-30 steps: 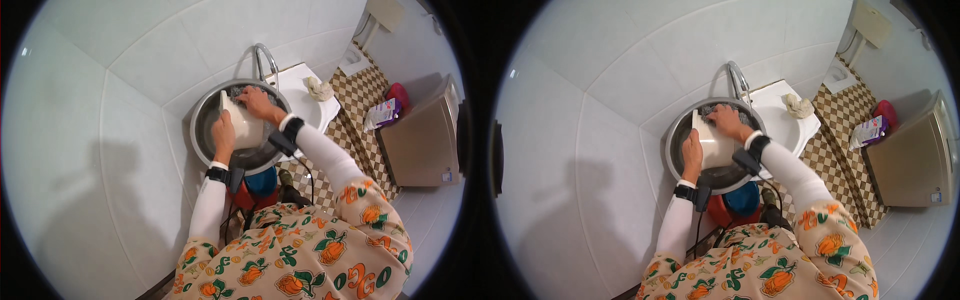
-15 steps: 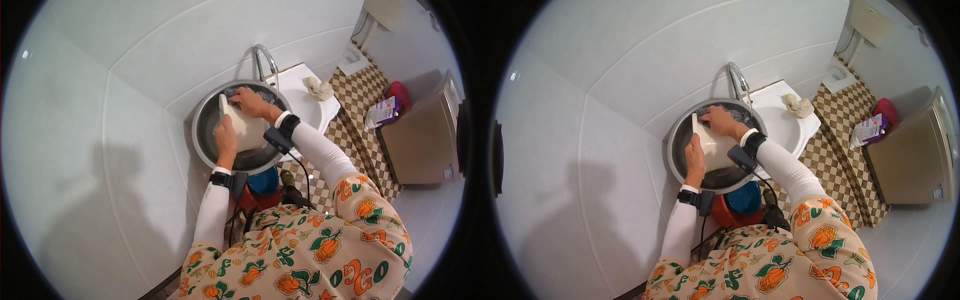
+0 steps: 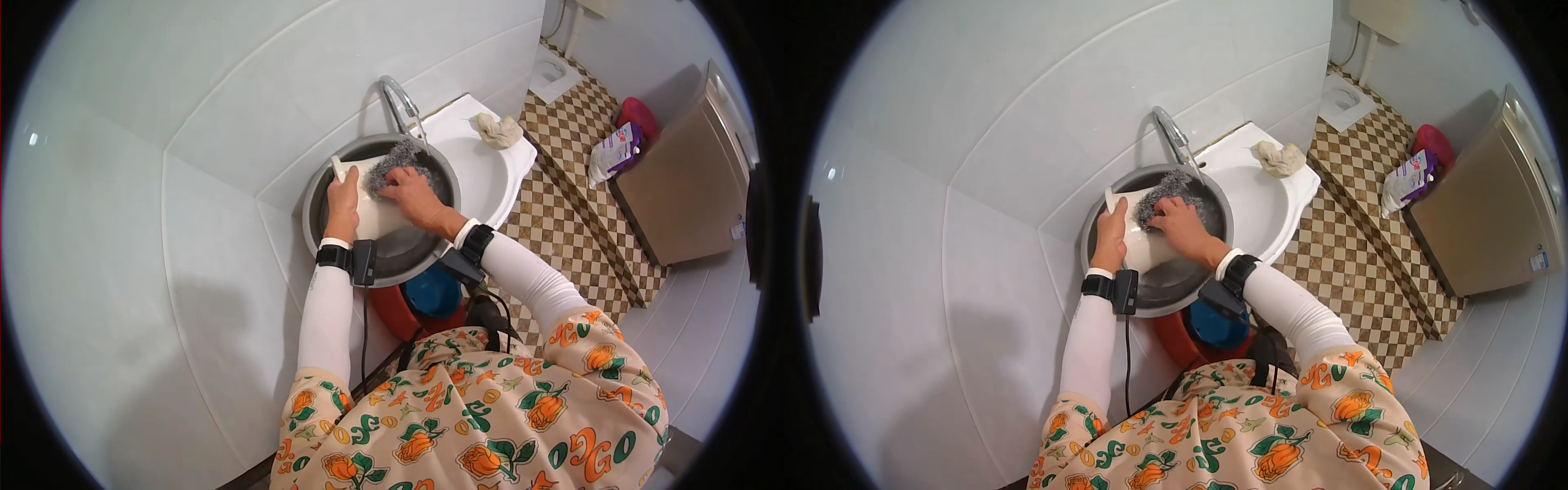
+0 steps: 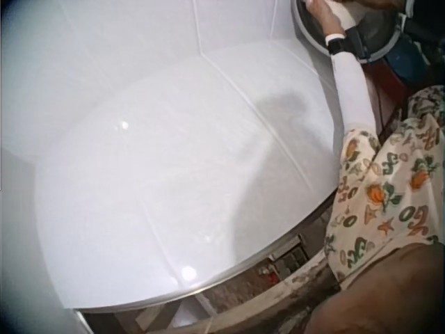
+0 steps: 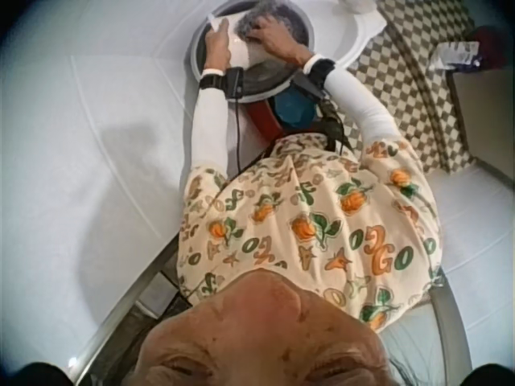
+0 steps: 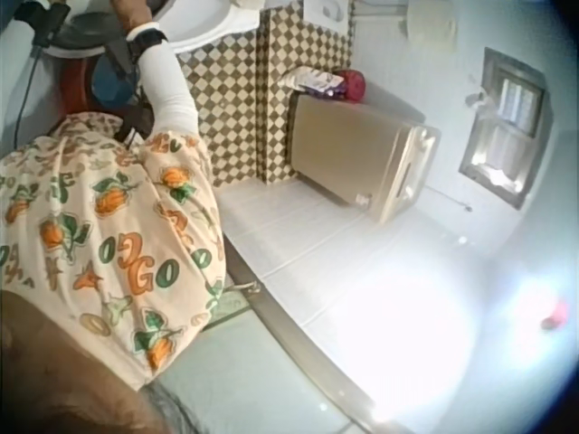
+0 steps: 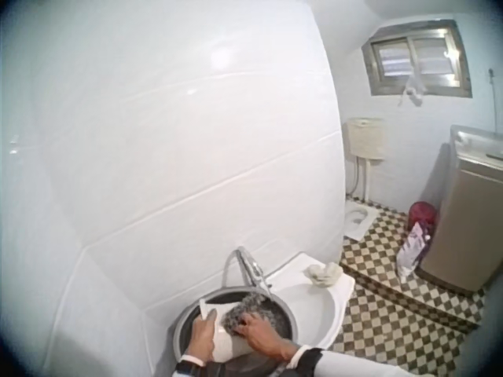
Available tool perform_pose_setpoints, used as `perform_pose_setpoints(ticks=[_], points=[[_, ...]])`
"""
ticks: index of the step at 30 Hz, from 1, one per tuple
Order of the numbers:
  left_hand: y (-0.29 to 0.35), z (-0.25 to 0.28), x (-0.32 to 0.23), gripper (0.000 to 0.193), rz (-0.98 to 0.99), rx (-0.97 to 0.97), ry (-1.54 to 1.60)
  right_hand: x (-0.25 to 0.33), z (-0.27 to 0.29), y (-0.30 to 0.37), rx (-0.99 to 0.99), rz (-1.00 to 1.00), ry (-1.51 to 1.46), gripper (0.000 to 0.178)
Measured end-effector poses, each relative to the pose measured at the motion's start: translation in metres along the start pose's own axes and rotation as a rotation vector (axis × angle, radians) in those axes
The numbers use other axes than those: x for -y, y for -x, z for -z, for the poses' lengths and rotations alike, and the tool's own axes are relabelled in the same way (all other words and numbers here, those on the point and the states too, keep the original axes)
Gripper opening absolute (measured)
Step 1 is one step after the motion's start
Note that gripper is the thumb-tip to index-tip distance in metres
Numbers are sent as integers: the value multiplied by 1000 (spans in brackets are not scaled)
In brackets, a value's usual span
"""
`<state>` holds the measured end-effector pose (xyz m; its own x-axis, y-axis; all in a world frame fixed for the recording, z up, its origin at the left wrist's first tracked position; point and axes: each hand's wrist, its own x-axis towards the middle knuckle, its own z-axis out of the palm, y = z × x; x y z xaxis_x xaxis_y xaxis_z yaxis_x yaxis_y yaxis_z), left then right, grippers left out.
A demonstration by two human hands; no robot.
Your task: Washing a bucket in a utility sink and then wiping down a counter and kitchen items in a rustic kitchen area.
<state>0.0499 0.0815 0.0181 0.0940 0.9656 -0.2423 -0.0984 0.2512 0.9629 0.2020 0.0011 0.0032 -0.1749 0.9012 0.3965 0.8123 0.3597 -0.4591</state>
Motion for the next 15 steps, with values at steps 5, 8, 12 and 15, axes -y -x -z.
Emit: perform_pose_setpoints(ticks=[5, 8, 12, 15], points=[[-4, 12, 23, 32, -189, -155, -29, -22, -14, -1, -129, -129, -179, 29], [8, 12, 19, 34, -126, -157, 44, -52, -27, -2, -162, -329, -221, 24], [27, 47, 19, 35, -109, -148, 259, -42, -32, -5, -60, -341, -393, 30], [42, 60, 22, 42, -11, -169, 460, -23, -15, -13, -190, -55, -519, 28]])
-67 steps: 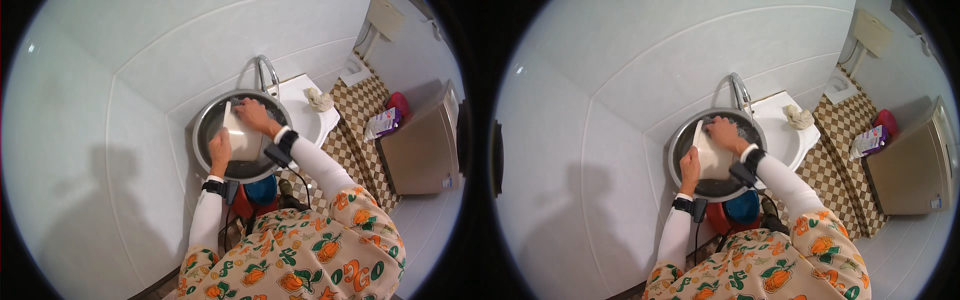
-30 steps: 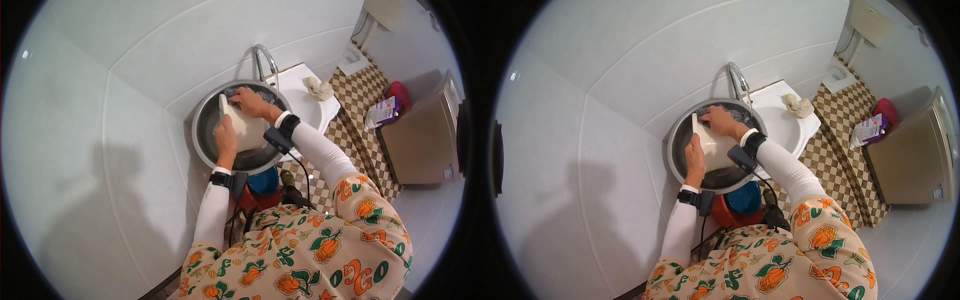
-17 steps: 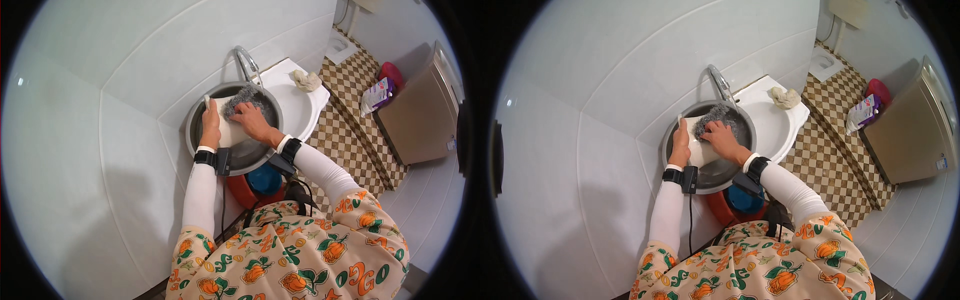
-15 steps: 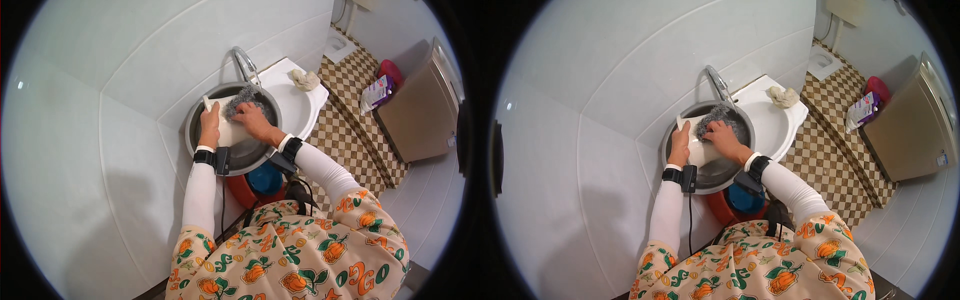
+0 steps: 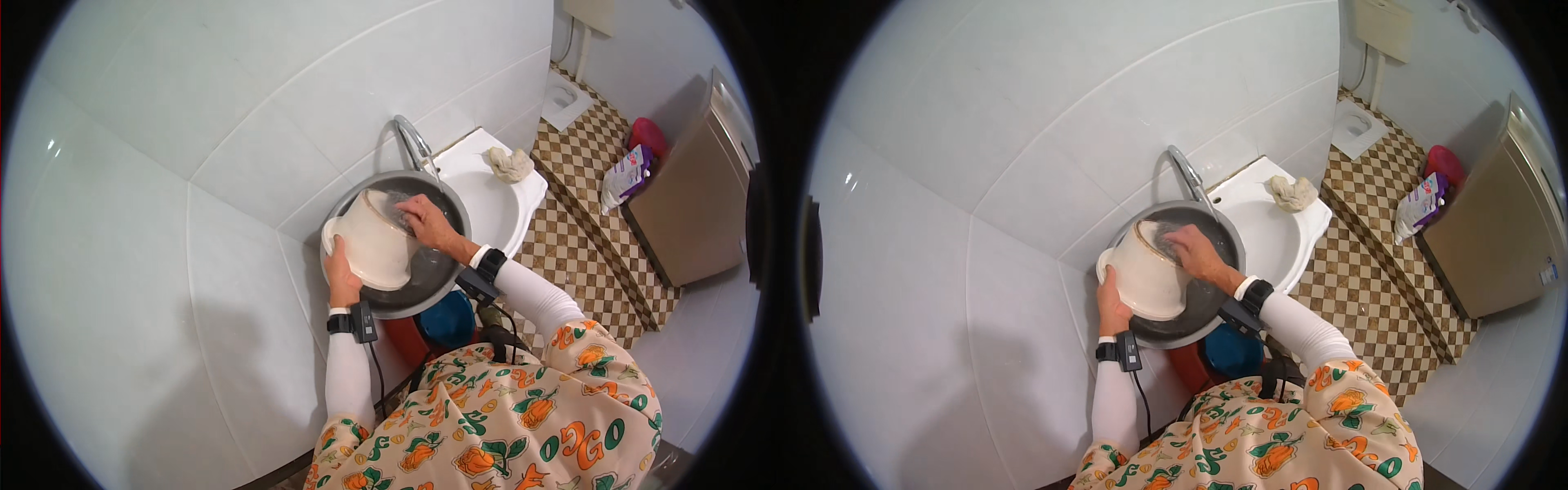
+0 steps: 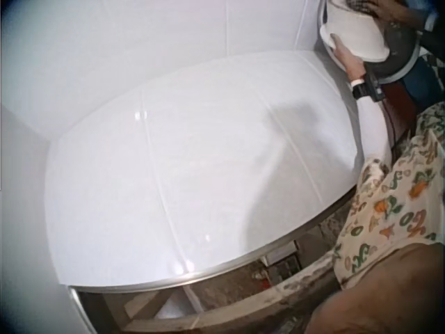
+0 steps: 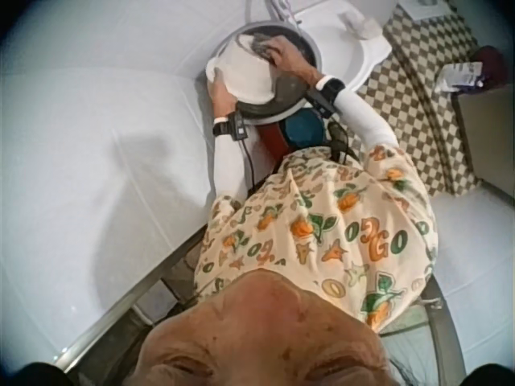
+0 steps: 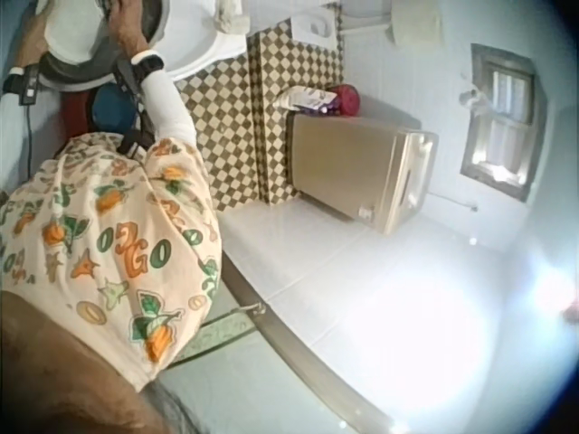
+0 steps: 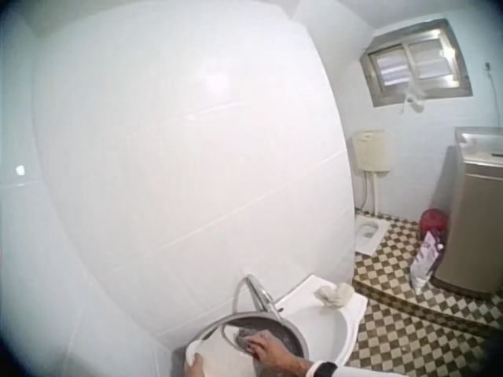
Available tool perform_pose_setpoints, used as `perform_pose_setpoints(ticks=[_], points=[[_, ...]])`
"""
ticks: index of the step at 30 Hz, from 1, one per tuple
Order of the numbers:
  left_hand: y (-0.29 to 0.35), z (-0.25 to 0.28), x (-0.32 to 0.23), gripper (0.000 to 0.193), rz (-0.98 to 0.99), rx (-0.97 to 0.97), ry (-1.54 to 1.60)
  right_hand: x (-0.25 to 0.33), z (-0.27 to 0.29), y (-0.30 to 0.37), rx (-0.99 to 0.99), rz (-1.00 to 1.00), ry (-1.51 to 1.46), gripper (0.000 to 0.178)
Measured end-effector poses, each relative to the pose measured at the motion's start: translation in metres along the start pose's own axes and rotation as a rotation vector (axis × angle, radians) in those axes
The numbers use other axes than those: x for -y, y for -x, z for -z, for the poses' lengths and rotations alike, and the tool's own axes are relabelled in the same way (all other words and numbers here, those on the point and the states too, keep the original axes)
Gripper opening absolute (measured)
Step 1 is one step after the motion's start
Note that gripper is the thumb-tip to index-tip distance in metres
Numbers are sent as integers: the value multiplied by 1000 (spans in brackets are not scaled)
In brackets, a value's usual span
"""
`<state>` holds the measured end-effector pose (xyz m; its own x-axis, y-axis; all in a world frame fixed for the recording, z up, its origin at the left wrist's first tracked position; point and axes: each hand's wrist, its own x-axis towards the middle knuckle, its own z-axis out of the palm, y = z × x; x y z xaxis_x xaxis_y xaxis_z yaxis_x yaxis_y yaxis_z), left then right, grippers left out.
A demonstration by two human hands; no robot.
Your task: Washing a bucket in a utility sink and then wiping down a counter and kitchen items in a rustic kitchen area.
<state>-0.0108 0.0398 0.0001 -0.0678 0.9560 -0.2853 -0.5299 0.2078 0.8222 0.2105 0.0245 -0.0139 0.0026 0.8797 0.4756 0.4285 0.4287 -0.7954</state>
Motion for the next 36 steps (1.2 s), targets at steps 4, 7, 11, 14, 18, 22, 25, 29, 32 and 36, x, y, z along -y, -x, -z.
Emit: perform_pose_setpoints(ticks=[4, 7, 11, 14, 18, 22, 25, 29, 32, 36], points=[[12, 3, 3, 45, -37, -25, -30, 30, 1, -21, 145, 200, -29, 30], [12, 9, -2, 48, -21, -16, -106, 14, -14, -35, 106, 144, -1, 33], [8, 15, -2, 48, -3, -12, -88, -40, -25, -39, 147, 71, 141, 35], [8, 22, -1, 49, 10, -30, -30, -51, -19, -26, 232, 66, 202, 35], [9, 25, 1, 51, -16, -55, -59, -27, 0, 2, 268, 30, 143, 31], [10, 24, 0, 50, -10, -23, -90, -1, -2, -2, 196, 241, -77, 32], [13, 18, -1, 47, -5, 17, -161, -6, -19, -33, 119, 232, -9, 35], [14, 8, -4, 47, -29, 34, -151, -35, -17, -37, 132, 97, 209, 36], [13, 13, -7, 46, -57, 6, -172, -42, -6, -9, 215, 63, 218, 34], [16, 8, -6, 47, -56, -40, -173, -21, 6, 16, 240, 81, 115, 32]])
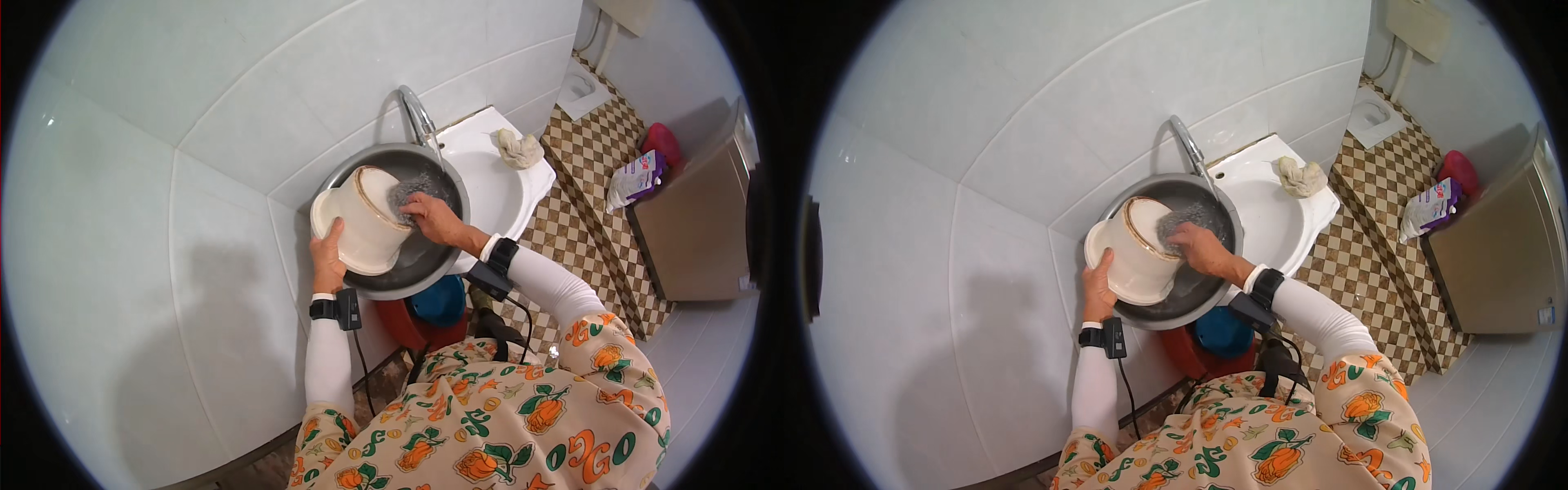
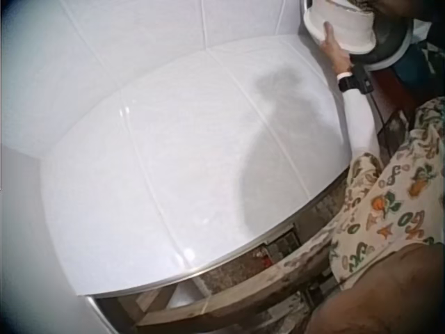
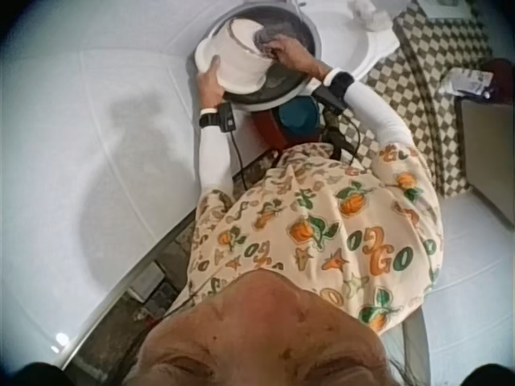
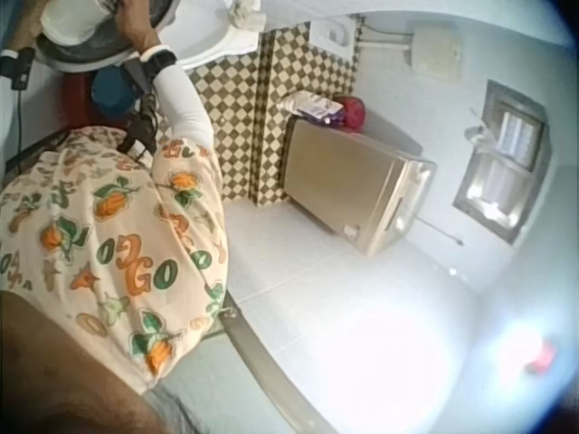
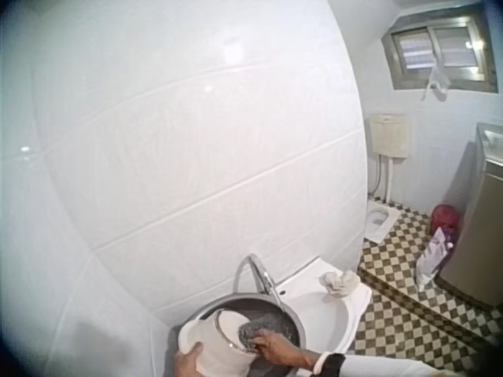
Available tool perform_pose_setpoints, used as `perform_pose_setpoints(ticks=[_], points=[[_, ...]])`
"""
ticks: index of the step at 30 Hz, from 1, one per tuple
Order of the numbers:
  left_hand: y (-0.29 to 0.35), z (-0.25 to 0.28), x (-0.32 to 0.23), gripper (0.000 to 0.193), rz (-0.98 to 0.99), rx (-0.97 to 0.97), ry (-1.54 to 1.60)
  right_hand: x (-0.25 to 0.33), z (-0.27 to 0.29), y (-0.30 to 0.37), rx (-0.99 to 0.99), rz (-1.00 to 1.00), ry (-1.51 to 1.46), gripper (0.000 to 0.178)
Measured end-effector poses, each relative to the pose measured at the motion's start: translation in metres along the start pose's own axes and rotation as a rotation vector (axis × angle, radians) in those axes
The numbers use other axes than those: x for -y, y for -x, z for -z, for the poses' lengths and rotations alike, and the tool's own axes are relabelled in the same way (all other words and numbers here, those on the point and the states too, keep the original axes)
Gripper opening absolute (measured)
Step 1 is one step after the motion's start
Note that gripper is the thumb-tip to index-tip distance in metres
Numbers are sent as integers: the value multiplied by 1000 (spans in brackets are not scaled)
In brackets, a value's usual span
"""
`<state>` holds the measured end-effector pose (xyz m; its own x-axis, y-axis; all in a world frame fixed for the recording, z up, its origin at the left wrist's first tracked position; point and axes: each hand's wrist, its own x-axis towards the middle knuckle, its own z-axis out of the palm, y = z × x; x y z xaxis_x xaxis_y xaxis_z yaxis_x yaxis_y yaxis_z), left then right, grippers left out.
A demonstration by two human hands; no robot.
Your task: Washing a bucket in a utility sink and then wiping down a counter and kitchen items in a rustic kitchen area.
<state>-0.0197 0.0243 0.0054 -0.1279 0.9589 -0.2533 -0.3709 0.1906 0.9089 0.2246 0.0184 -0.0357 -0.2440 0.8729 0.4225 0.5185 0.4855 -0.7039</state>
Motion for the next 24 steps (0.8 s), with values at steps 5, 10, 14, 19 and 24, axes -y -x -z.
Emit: perform_pose_setpoints(ticks=[5, 10, 14, 19, 24], points=[[7, -7, 0, 45, 6, 44, -9, 10, 0, -34, -161, 149, -113, 29], [5, -9, 1, 44, -6, 7, -2, -37, -10, -16, 19, -59, 133, 41], [5, -6, -3, 48, -28, 79, -23, -25, -13, 0, 61, -178, 176, 40], [9, -18, -4, 47, -74, 139, -75, -45, -3, -2, 469, -456, 325, 28], [0, 16, 1, 44, 30, 171, 16, -28, 6, 6, -63, -413, 122, 24]])
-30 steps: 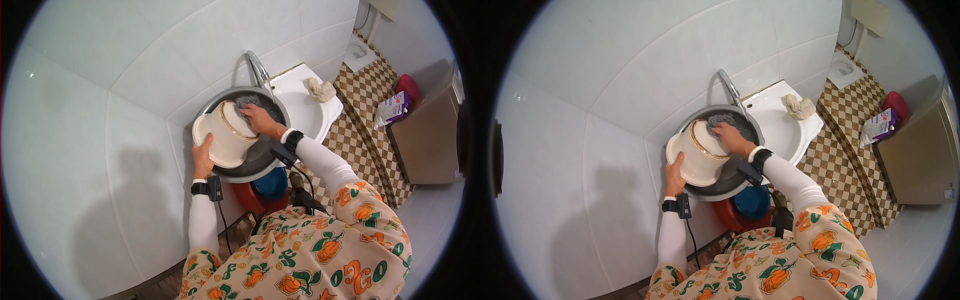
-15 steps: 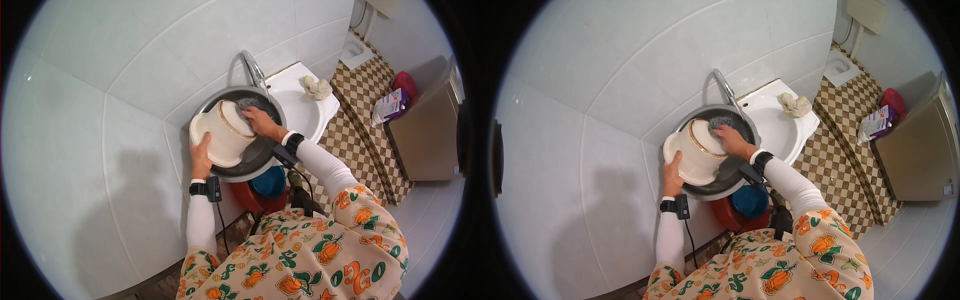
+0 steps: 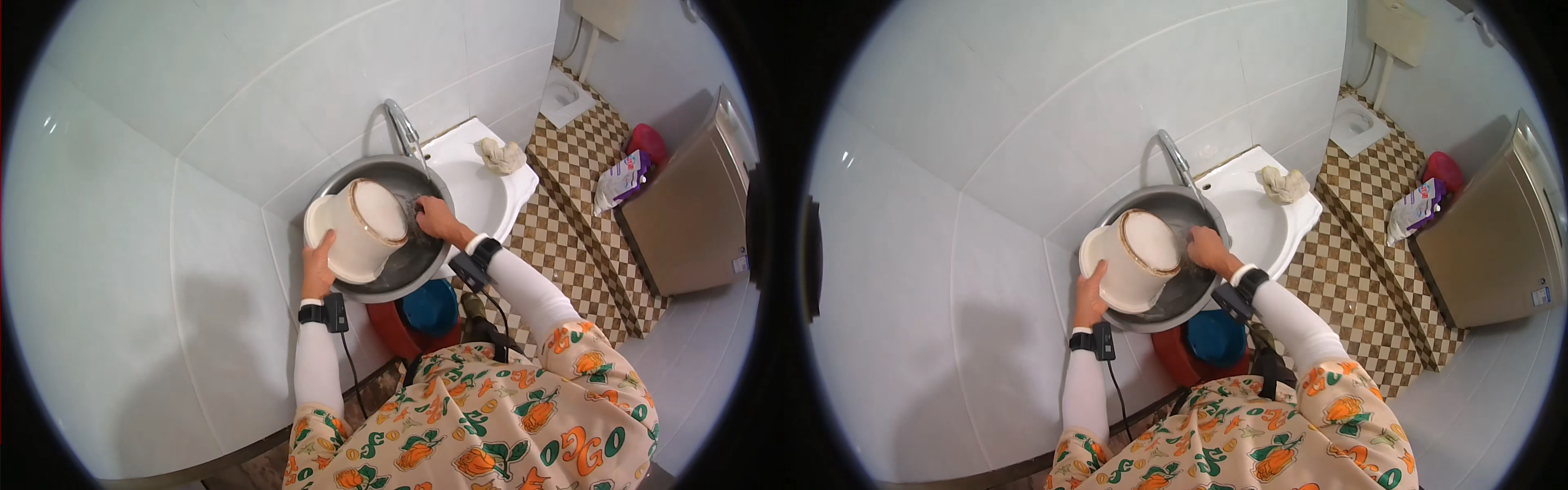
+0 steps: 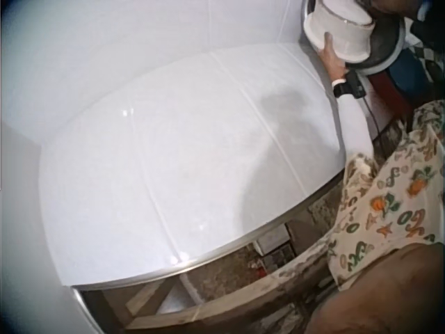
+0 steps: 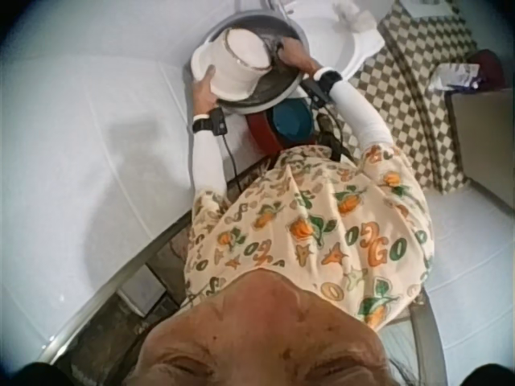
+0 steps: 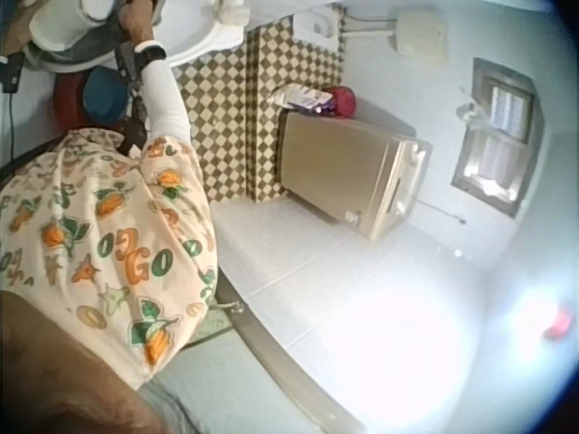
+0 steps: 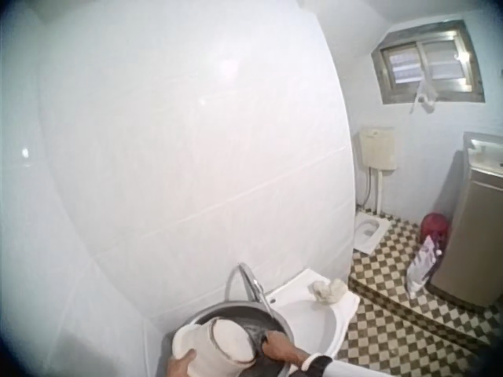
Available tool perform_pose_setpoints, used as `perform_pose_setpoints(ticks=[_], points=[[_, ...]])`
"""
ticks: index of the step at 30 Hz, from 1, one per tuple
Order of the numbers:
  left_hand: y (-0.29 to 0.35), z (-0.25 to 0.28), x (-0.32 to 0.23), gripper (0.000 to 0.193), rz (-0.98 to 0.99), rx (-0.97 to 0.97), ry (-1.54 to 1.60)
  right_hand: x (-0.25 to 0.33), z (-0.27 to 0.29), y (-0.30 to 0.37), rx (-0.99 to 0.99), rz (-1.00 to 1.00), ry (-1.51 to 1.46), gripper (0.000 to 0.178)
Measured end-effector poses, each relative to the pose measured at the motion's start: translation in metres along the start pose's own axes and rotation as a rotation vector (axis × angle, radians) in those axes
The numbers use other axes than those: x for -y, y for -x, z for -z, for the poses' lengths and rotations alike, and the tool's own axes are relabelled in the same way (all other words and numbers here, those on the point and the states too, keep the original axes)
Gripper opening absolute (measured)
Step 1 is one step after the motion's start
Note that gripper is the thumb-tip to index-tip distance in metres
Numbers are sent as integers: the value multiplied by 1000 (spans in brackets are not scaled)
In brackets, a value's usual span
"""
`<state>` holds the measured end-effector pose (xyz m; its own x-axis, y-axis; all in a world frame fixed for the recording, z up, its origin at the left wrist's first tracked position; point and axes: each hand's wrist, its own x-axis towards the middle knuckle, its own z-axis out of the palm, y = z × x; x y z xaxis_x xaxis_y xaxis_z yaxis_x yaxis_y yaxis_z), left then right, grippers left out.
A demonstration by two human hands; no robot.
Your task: Washing a bucket in a utility sink and then wiping down a counter and kitchen items in a rustic kitchen area.
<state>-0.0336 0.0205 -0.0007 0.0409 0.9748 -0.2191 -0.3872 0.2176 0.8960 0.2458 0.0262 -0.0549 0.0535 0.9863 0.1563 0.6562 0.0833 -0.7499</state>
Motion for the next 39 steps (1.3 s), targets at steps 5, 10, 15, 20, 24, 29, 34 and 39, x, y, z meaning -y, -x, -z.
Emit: perform_pose_setpoints(ticks=[5, 10, 15, 20, 24, 29, 34, 39], points=[[2, 5, 5, 44, 34, -35, 34, 69, 12, 21, -49, 320, -122, 22], [4, 0, 3, 47, 27, -56, -52, 111, 19, -6, -112, 574, -131, 27], [2, 4, 2, 49, -7, -10, -123, 74, 1, -55, -64, 501, -39, 33], [2, 6, 3, 46, -62, -47, -104, 30, -17, -64, 6, 315, 101, 35], [3, -1, -1, 47, -36, -69, -109, 11, -10, -61, 221, 203, 322, 30], [0, 0, 2, 45, -74, -64, -43, -4, -20, -24, 429, 145, 609, 27], [-5, 11, 14, 42, -66, -63, 132, 10, -25, -2, 526, 117, 381, 30], [-14, 13, 20, 43, -38, -185, 259, 21, 2, 0, 156, -162, -29, 34]])
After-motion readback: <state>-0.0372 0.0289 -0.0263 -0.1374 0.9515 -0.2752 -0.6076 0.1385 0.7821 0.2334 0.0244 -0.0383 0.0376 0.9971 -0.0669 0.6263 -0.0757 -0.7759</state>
